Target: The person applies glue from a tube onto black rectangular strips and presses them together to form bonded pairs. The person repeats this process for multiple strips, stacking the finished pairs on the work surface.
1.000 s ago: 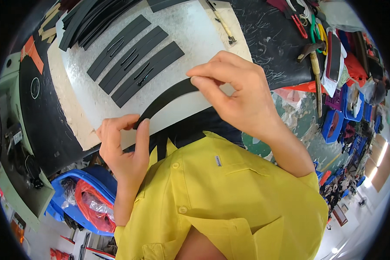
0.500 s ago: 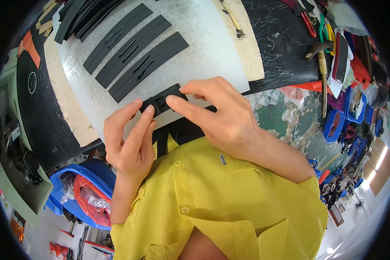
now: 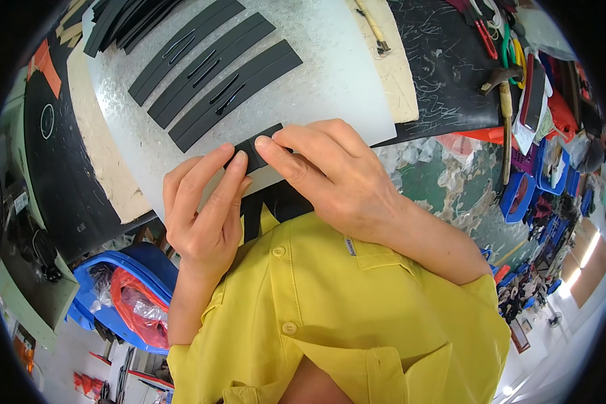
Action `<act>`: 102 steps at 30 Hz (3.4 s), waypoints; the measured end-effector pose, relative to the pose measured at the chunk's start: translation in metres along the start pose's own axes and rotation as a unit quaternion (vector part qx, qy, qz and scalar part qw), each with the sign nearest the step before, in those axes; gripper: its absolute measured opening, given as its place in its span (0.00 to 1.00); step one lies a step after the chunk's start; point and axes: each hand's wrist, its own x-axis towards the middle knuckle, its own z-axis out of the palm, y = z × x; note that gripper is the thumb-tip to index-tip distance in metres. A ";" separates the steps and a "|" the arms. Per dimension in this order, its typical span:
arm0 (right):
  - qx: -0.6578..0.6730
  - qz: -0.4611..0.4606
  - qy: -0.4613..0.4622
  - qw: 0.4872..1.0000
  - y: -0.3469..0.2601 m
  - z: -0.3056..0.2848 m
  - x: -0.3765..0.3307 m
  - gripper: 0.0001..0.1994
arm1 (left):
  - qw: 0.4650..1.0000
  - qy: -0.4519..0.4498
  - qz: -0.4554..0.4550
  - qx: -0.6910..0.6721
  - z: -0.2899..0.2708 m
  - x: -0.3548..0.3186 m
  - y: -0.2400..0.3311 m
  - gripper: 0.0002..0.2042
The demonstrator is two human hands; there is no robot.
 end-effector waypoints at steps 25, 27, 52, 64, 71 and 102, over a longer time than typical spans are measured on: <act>-0.065 0.028 0.042 0.997 0.044 -0.022 0.060 0.15 | 0.994 0.007 -0.104 0.045 -0.032 0.020 -0.024 0.16; -0.057 0.038 0.050 0.996 0.045 -0.012 0.056 0.14 | 0.988 0.030 -0.111 0.099 -0.026 0.027 -0.030 0.18; 0.057 0.088 -0.003 0.994 0.021 -0.010 0.050 0.20 | 0.995 0.014 -0.081 -0.049 -0.009 0.039 -0.017 0.14; 0.018 0.012 -0.041 0.999 0.028 -0.002 0.038 0.31 | 0.999 -0.019 -0.034 0.006 -0.004 0.038 -0.021 0.18; -0.026 -0.010 -0.044 0.999 0.026 -0.001 0.039 0.29 | 0.999 -0.025 -0.045 0.008 -0.004 0.037 -0.020 0.17; -0.063 0.013 0.021 0.998 0.059 -0.002 0.091 0.16 | 0.984 0.018 -0.152 0.094 -0.027 0.042 -0.046 0.11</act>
